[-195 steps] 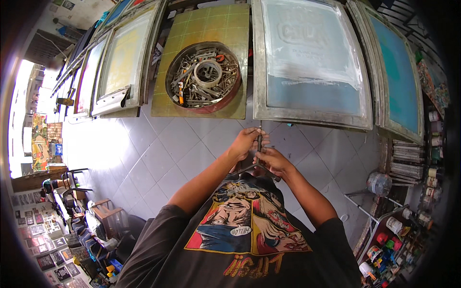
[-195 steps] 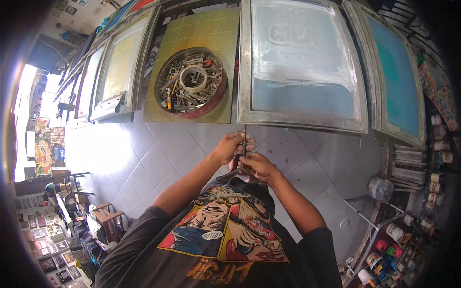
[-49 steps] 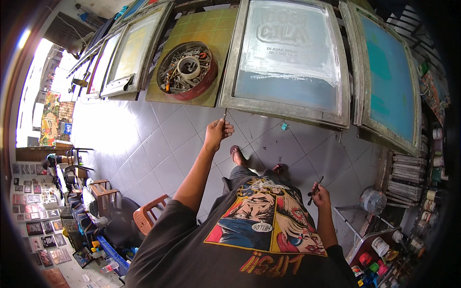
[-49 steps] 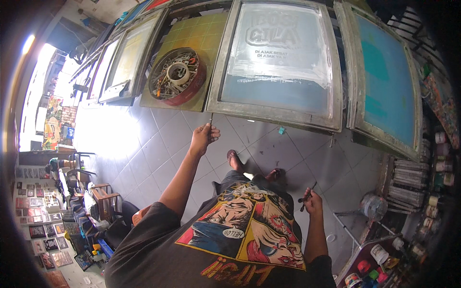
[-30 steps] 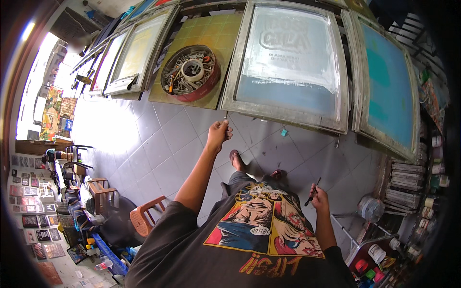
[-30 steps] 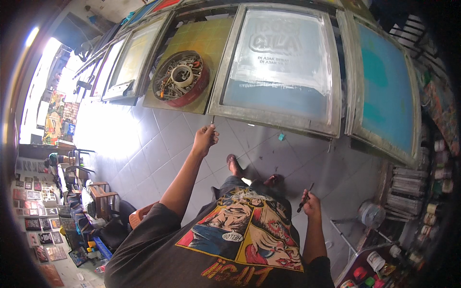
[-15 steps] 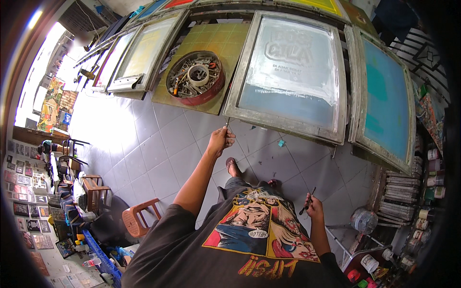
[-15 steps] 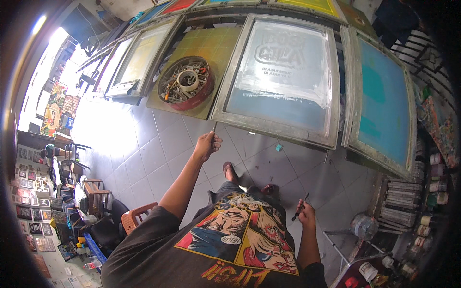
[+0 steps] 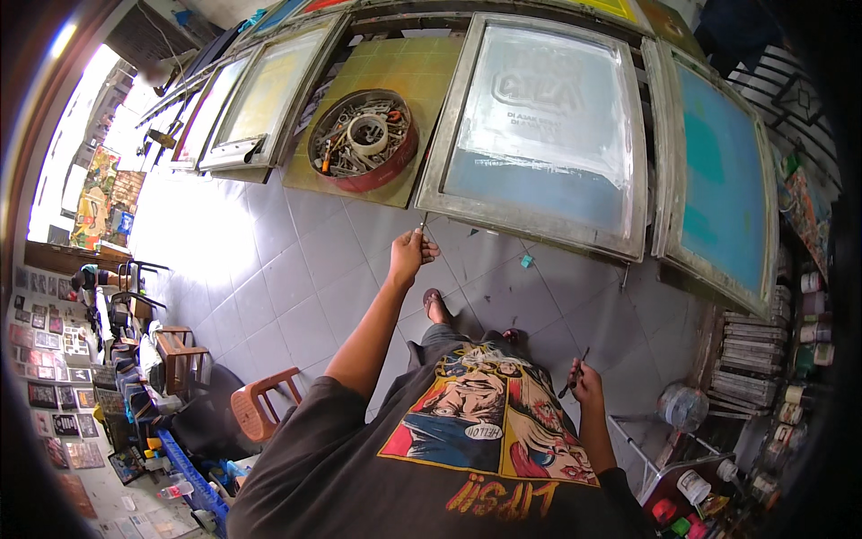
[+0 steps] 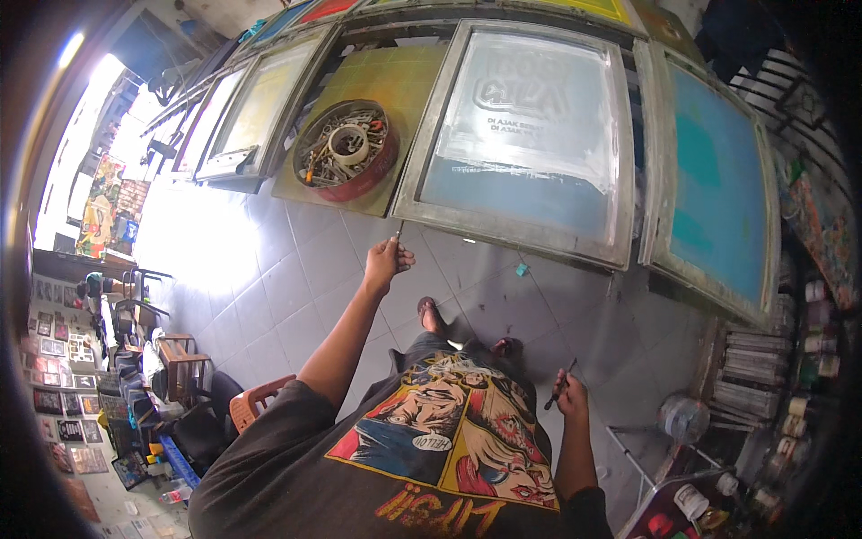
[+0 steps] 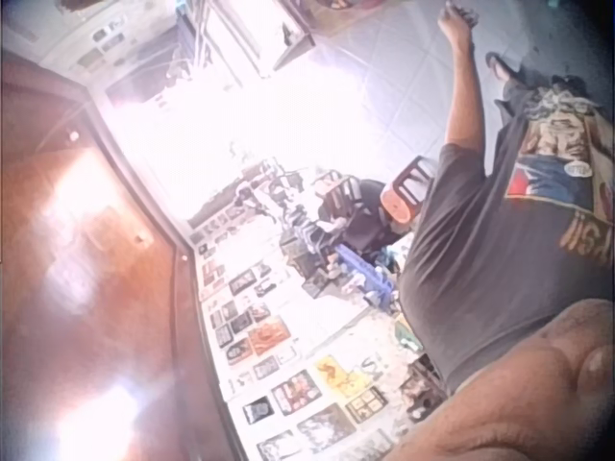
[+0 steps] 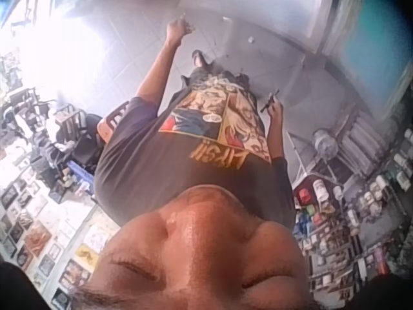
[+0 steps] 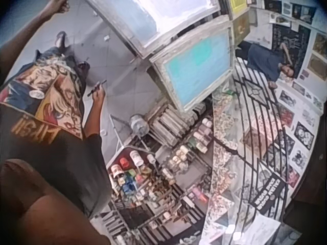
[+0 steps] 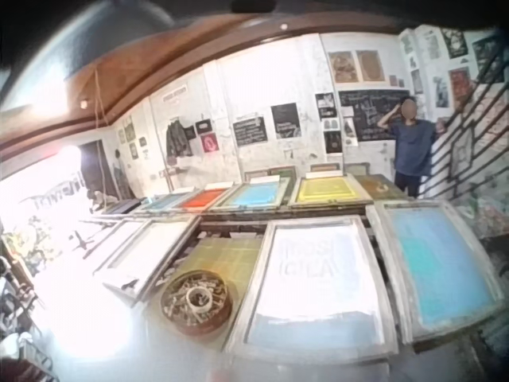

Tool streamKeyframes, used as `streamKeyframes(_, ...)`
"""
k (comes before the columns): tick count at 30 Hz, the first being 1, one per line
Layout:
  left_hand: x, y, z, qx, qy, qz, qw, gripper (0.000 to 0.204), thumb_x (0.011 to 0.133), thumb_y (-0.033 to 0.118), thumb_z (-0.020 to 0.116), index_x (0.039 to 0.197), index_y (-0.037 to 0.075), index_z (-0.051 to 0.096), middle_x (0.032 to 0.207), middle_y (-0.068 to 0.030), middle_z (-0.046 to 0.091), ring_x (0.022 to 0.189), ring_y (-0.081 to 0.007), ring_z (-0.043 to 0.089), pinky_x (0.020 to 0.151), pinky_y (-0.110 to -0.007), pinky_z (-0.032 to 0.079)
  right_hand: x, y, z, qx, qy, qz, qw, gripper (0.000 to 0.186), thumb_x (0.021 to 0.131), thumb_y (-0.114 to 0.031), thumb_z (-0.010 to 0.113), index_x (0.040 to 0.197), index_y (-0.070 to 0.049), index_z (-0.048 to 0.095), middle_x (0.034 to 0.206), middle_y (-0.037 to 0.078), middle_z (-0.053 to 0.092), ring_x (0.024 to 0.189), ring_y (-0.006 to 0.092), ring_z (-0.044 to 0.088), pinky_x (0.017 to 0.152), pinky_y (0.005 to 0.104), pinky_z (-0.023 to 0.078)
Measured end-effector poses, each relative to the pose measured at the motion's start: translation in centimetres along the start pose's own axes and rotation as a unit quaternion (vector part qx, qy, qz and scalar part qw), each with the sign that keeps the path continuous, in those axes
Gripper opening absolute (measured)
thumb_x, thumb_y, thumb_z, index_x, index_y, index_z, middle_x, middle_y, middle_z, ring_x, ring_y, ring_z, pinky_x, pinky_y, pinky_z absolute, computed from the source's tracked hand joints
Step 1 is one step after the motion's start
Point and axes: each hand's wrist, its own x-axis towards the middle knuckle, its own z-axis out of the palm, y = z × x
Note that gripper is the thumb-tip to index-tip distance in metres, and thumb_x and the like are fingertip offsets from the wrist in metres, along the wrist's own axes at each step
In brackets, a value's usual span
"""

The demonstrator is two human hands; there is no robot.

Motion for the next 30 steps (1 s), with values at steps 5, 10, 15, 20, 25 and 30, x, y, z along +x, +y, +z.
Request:
streamKeyframes(5,-0.5,0.6,0.6,0.025,0.023,0.022,0.999,0.023,0.092,0.021,0.057,0.083,0.000,0.052,0.074,-0.0107,0.063,0.058,-0.0164,0.063,0.051,-0.026,0.050,-0.3,-0.3,0.4,-0.012,0.008,-0.004,1.000,0.025,0.099,-0.026,0.039,0.102,-0.009,0.056,0.075,-0.001,0.055,0.064,0.0123,0.053,0.058,0.0271,0.046)
streamKeyframes(10,-0.8,0.9,0.7,0.230,0.102,0.155,0.955,0.025,0.089,0.017,0.061,0.074,-0.002,0.053,0.066,-0.0103,0.063,0.057,-0.0168,0.066,0.049,-0.026,0.050,-0.3,-1.0,0.8,-0.027,0.007,0.001,1.000,0.025,0.099,-0.027,0.039,0.102,-0.009,0.057,0.075,-0.001,0.055,0.064,0.0120,0.053,0.057,0.0273,0.046)
streamKeyframes(15,0.3,-0.9,-0.1,0.046,0.026,0.052,0.997,0.028,0.095,0.025,0.050,0.081,0.001,0.052,0.073,-0.0120,0.065,0.060,-0.0172,0.065,0.052,-0.027,0.051,0.0,-1.0,0.2,-0.018,0.008,0.002,1.000,0.026,0.099,-0.027,0.039,0.100,-0.009,0.057,0.075,-0.001,0.055,0.063,0.0119,0.053,0.057,0.0271,0.046)
streamKeyframes(20,0.0,0.0,-0.2,-0.025,-0.008,-0.027,0.999,0.030,0.098,0.031,0.044,0.086,0.003,0.051,0.077,-0.0124,0.064,0.061,-0.0173,0.063,0.054,-0.027,0.051,0.0,-1.4,0.3,-0.025,0.028,0.004,0.999,0.024,0.099,-0.024,0.039,0.099,-0.009,0.057,0.074,-0.001,0.055,0.060,0.0120,0.052,0.056,0.0274,0.046)
streamKeyframes(25,-0.8,0.8,0.4,0.041,0.026,0.051,0.998,0.022,0.095,0.023,0.052,0.086,0.002,0.051,0.074,-0.0106,0.063,0.058,-0.0152,0.062,0.051,-0.027,0.050,-0.5,-1.7,0.8,-0.027,0.016,0.001,1.000,0.021,0.099,-0.023,0.040,0.098,-0.009,0.057,0.074,-0.001,0.055,0.061,0.0120,0.053,0.056,0.0269,0.046)
streamKeyframes(30,0.2,-0.4,-0.4,0.052,0.030,0.069,0.996,0.020,0.095,0.020,0.052,0.086,0.002,0.051,0.072,-0.0095,0.062,0.057,-0.0147,0.061,0.050,-0.027,0.049,-0.7,-1.7,1.9,-0.069,0.013,-0.004,0.998,0.021,0.098,-0.021,0.040,0.099,-0.008,0.057,0.076,0.000,0.056,0.063,0.0124,0.053,0.057,0.0274,0.046)
